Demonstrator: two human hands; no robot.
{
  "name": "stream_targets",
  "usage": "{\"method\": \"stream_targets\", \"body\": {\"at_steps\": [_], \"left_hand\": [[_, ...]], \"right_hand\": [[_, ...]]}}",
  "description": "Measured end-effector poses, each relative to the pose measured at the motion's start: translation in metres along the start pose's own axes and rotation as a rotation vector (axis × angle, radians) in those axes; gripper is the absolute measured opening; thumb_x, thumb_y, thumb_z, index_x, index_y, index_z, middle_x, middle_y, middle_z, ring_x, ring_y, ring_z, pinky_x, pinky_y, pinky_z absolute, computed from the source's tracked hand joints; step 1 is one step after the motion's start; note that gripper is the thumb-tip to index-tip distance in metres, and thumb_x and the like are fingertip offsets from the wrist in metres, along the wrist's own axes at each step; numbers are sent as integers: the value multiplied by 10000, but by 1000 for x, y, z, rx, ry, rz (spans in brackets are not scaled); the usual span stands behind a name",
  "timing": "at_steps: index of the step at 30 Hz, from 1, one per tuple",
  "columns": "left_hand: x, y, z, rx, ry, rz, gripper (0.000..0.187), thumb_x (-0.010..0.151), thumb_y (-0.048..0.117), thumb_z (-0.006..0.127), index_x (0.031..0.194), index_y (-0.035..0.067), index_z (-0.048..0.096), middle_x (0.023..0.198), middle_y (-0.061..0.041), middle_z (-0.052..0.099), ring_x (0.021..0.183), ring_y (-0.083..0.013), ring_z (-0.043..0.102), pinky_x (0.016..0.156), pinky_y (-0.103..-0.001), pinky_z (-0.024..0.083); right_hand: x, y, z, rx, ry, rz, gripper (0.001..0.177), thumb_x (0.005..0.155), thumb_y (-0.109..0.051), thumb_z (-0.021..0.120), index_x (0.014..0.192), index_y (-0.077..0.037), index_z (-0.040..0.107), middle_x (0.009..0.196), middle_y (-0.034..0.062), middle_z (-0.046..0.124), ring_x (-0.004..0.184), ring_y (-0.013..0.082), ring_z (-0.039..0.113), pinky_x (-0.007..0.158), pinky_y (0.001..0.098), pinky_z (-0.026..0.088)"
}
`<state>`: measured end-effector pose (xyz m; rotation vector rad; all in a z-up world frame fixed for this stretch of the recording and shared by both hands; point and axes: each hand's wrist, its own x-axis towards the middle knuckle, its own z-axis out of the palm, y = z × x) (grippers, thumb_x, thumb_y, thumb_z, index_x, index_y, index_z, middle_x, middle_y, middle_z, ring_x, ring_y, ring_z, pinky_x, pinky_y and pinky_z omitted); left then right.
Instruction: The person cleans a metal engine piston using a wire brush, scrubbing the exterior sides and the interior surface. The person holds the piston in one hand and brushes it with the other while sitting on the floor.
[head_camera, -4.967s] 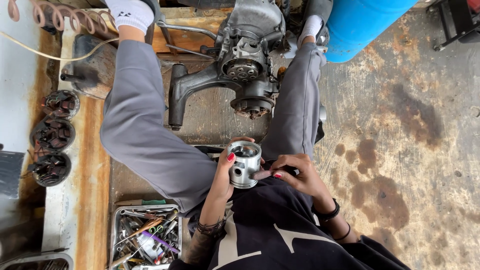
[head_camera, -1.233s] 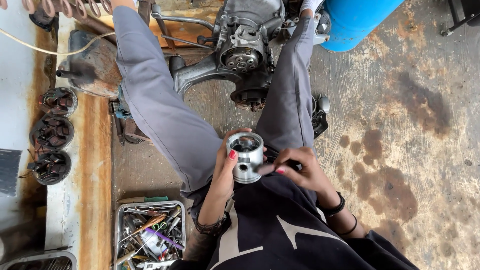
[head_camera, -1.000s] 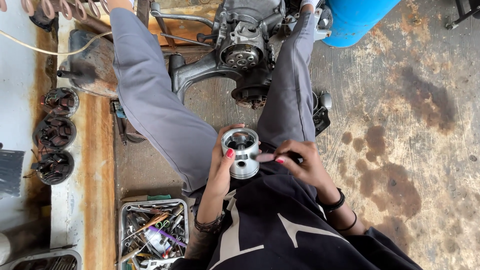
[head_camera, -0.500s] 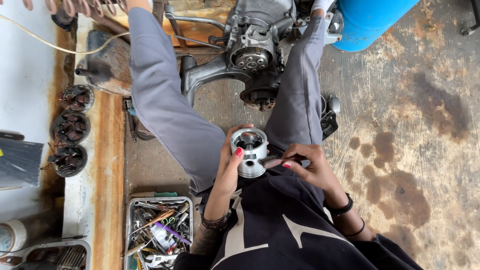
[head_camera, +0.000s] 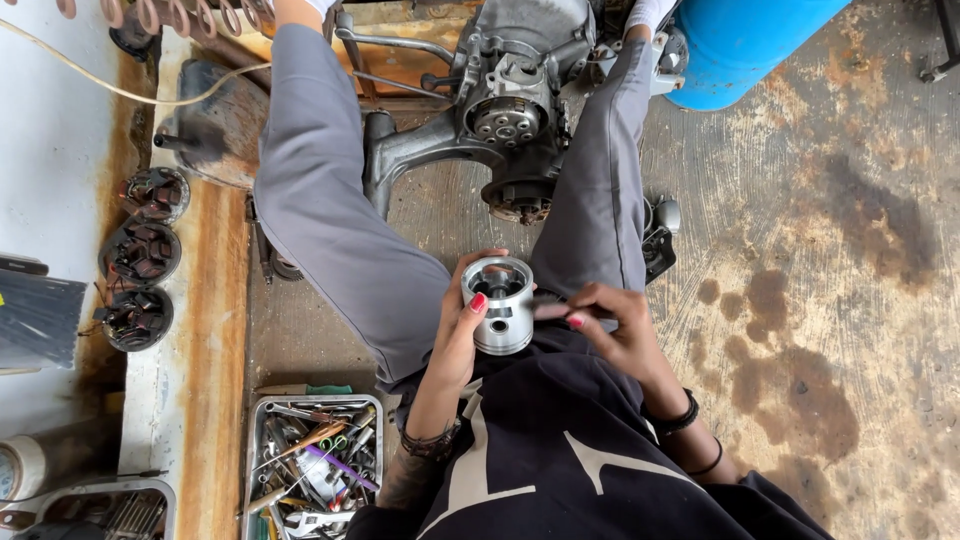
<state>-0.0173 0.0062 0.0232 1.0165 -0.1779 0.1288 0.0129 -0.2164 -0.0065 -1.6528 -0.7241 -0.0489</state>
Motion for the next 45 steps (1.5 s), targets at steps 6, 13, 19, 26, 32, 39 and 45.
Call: {"method": "stream_targets", "body": {"at_steps": [6,13,19,26,32,39,45], "left_hand": [[-5,-7,12,-47,-13,-32,579,965,409,589,1339,-28,525,1040,-247,703,971,-247,696,840,-397,588],[-2,-21,1,-64,-11,-61,572,994,413,551,1359,-24,507,1066,-214,684,976,-229,684,862,-395,585],[-4,-19,2,-220,-38,-107,629,982,476,548,1358,-23,474,1019,-278,690,935,-295,734,828,-419,597],[-1,3,6,92,-99,-39,603,969,453,558,1329,-30,531,1017,-178,681,942,-181,647,849,-342,564],[-2,3,13,108,-116,-62,638,957,486,565,1329,-31,538,1010,-145,671,936,-151,622,871,-330,545],[0,2,6,147,-91,-41,622,956,474,590,1337,-13,529,1043,-117,667,963,-129,607,899,-327,533],[-4,2,14,21,-69,-97,670,924,523,593,1293,-34,538,965,-188,701,901,-191,706,813,-338,585]], "right_hand": [[1,-25,6,34,-153,-43,151,940,-163,720,836,-54,708,624,79,610,451,231,540,445,300,444],[0,9,-13,-42,56,-6,152,934,-144,736,860,-14,712,618,69,605,468,153,505,455,271,426],[7,-17,4,59,-145,-49,132,896,-163,783,802,-85,731,626,70,619,463,199,539,443,312,433],[7,-8,2,93,24,-70,164,932,-186,745,839,-52,764,636,48,629,465,122,507,450,243,411],[10,-24,0,104,-104,-80,163,889,-178,802,789,-68,736,624,66,623,445,185,530,434,286,411],[6,-19,-6,87,-113,-12,176,914,-191,775,791,-74,732,591,63,616,441,166,544,444,285,422],[7,-18,-8,130,-214,7,174,904,-194,785,807,-62,727,586,78,632,435,193,564,432,292,429]]}}
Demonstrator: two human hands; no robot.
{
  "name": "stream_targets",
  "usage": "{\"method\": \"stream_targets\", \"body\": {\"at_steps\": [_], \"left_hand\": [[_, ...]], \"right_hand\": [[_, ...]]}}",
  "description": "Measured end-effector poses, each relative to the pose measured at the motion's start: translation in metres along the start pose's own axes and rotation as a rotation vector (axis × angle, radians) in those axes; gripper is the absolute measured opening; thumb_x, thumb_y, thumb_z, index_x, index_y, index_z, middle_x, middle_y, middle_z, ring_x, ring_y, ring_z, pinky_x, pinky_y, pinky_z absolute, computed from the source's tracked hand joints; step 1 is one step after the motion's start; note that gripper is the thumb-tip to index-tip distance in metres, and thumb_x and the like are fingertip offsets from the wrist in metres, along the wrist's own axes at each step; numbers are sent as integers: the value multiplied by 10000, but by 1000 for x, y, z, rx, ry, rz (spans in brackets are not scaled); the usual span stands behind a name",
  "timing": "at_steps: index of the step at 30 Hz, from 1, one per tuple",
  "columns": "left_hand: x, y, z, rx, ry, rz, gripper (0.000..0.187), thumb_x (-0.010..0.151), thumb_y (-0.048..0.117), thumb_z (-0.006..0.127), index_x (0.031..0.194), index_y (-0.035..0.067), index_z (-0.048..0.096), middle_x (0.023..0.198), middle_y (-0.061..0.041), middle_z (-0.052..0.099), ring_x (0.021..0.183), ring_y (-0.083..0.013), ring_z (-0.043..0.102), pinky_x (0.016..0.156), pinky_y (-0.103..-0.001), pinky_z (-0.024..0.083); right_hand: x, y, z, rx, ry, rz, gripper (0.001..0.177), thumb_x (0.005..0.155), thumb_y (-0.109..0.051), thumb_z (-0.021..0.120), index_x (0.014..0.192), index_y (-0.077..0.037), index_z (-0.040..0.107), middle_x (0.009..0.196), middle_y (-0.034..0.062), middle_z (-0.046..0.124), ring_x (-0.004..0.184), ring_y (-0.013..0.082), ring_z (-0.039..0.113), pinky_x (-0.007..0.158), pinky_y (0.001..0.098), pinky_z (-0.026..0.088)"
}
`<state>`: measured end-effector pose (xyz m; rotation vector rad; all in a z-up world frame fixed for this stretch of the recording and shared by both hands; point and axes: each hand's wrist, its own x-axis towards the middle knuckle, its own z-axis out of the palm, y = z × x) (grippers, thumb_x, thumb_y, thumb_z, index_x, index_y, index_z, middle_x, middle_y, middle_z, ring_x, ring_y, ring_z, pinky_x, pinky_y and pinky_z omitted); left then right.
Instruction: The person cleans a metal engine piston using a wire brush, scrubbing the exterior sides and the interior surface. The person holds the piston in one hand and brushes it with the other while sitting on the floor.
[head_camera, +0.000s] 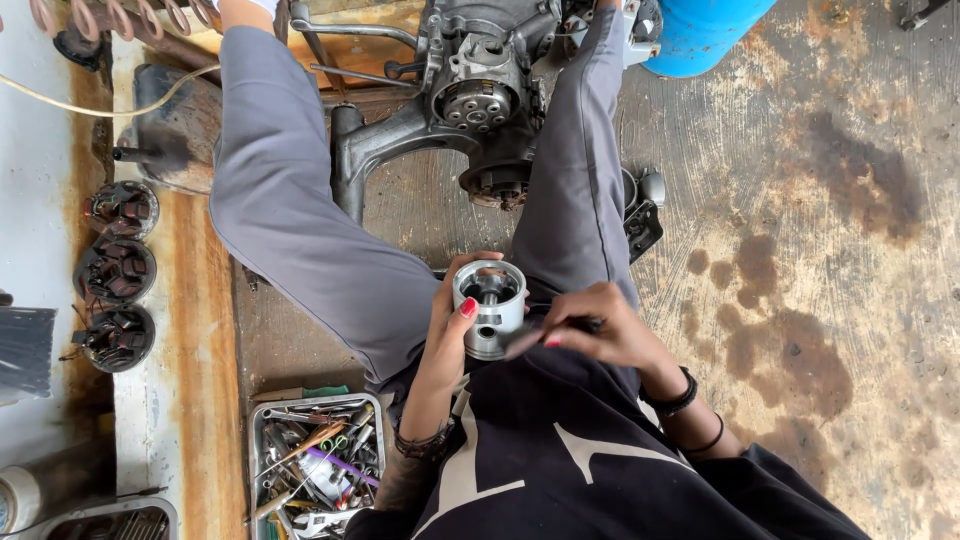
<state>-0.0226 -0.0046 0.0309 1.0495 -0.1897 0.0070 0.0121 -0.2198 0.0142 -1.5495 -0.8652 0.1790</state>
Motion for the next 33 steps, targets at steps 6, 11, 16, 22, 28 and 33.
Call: {"method": "stream_targets", "body": {"at_steps": [6,11,16,22,28,33], "left_hand": [[1,-6,0,18,6,24,640,937,469,587,1317,-40,516,993,-186,681,905,-188,663,805,-372,591],[0,-10,-2,-75,9,15,649,935,471,587,1310,-53,505,977,-207,682,892,-218,700,799,-387,598],[-1,-5,1,-72,2,-11,687,910,507,611,1296,-52,510,945,-234,704,868,-233,721,778,-369,597],[1,-5,-2,-63,0,24,642,929,453,604,1304,-58,506,961,-201,685,869,-208,697,762,-365,603],[0,-16,-10,-46,-8,-13,697,906,517,610,1294,-54,513,937,-244,710,853,-240,735,748,-364,609],[1,-8,-7,-33,23,19,666,924,486,588,1285,-70,520,954,-235,702,877,-232,719,767,-368,608]], "right_hand": [[0,5,0,22,74,-4,209,945,-203,737,808,-47,719,569,50,617,445,143,532,425,272,415],[-5,18,-2,15,81,-18,215,955,-211,717,810,-52,718,576,29,603,442,122,496,420,242,389],[10,-12,9,64,-128,-21,171,938,-163,757,814,-50,724,590,76,630,428,184,529,425,268,395],[1,4,-4,12,47,13,200,956,-191,715,816,-47,727,566,36,592,455,112,493,428,259,391],[7,-8,8,34,-122,5,194,957,-169,730,821,-34,702,643,133,670,469,288,611,462,335,462],[-13,22,6,-12,7,35,244,995,-237,673,845,-52,726,670,78,694,533,192,645,513,311,492]]}}
